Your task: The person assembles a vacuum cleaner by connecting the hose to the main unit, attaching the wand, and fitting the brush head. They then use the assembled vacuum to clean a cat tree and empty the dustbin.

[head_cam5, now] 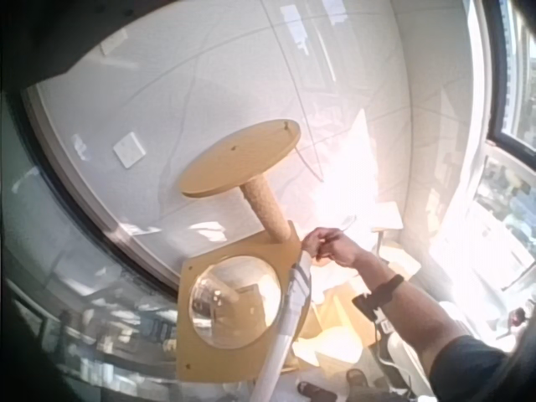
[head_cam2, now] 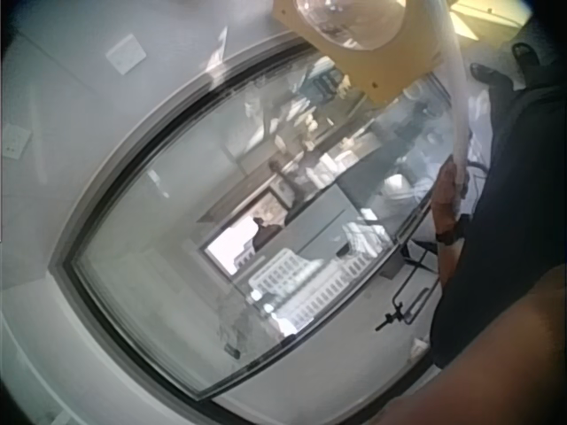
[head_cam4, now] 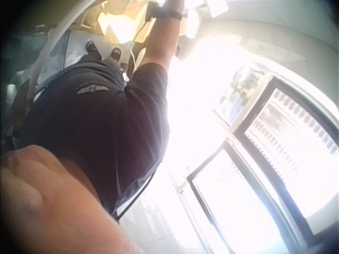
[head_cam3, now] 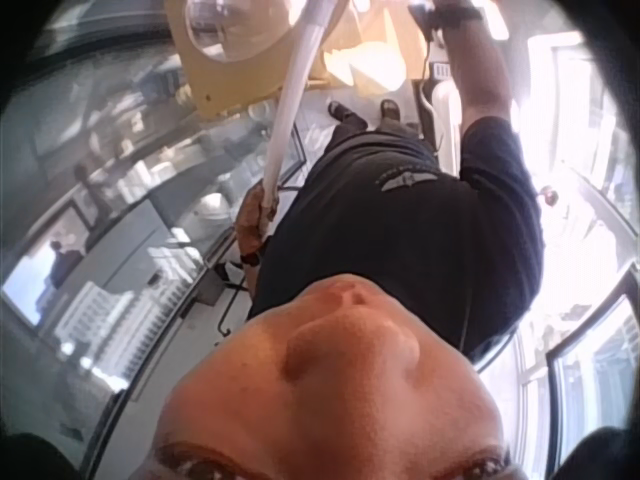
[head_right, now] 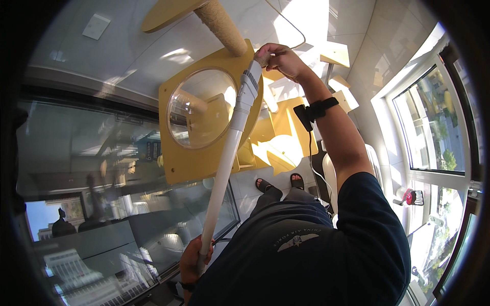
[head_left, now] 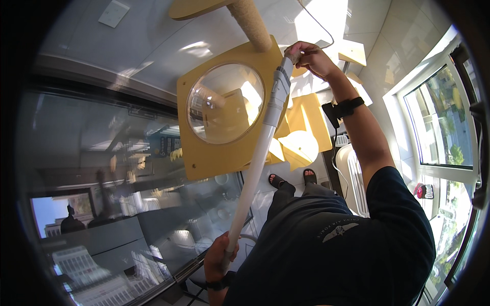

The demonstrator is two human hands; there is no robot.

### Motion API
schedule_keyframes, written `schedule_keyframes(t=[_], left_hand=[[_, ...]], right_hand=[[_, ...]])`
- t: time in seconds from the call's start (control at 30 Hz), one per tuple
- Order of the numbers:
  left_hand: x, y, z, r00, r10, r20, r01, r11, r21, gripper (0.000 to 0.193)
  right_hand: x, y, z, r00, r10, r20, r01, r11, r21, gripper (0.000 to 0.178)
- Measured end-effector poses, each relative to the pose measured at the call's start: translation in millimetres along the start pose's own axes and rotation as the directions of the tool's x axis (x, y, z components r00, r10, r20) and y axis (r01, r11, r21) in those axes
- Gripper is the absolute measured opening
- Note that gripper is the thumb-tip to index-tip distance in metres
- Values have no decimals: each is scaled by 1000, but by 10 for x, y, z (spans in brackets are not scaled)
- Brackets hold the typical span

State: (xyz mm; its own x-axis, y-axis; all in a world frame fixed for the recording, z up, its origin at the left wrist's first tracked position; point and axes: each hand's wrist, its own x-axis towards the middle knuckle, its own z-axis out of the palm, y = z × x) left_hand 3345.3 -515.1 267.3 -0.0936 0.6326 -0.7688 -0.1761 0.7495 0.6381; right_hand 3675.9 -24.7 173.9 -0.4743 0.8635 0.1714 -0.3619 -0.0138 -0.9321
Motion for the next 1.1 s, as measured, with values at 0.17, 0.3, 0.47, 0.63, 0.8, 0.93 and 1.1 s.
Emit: schedule_keyframes(t=[0.17,0.3,0.47,0.63,0.8,0.93,1.1], left_hand=[[-3,-6,10,999,-2,-35,1,1000,-29,66],[-10,-1,18,999,4,-38,-5,1000,-23,64],[5,-2,18,999,-8,-38,6,999,-32,63],[28,1,7,1000,-1,-18,0,999,-52,63],[37,-21,24,999,1,-36,-3,999,-45,64],[48,-26,24,1000,1,-27,-3,999,-47,66],[39,-1,35,1000,18,-25,-18,1000,-14,67]], right_hand=[[-58,-35,-61,997,42,-61,-33,990,139,17],[-63,-73,-18,997,46,-55,-40,994,104,17],[-66,-98,1,998,37,-45,-32,992,118,28],[-56,-43,-8,1000,20,2,-20,988,155,31],[-40,3,8,996,-74,43,63,974,217,30],[-44,-35,42,998,-53,23,44,956,291,26],[-96,-142,-17,970,221,97,-238,943,231,30]])
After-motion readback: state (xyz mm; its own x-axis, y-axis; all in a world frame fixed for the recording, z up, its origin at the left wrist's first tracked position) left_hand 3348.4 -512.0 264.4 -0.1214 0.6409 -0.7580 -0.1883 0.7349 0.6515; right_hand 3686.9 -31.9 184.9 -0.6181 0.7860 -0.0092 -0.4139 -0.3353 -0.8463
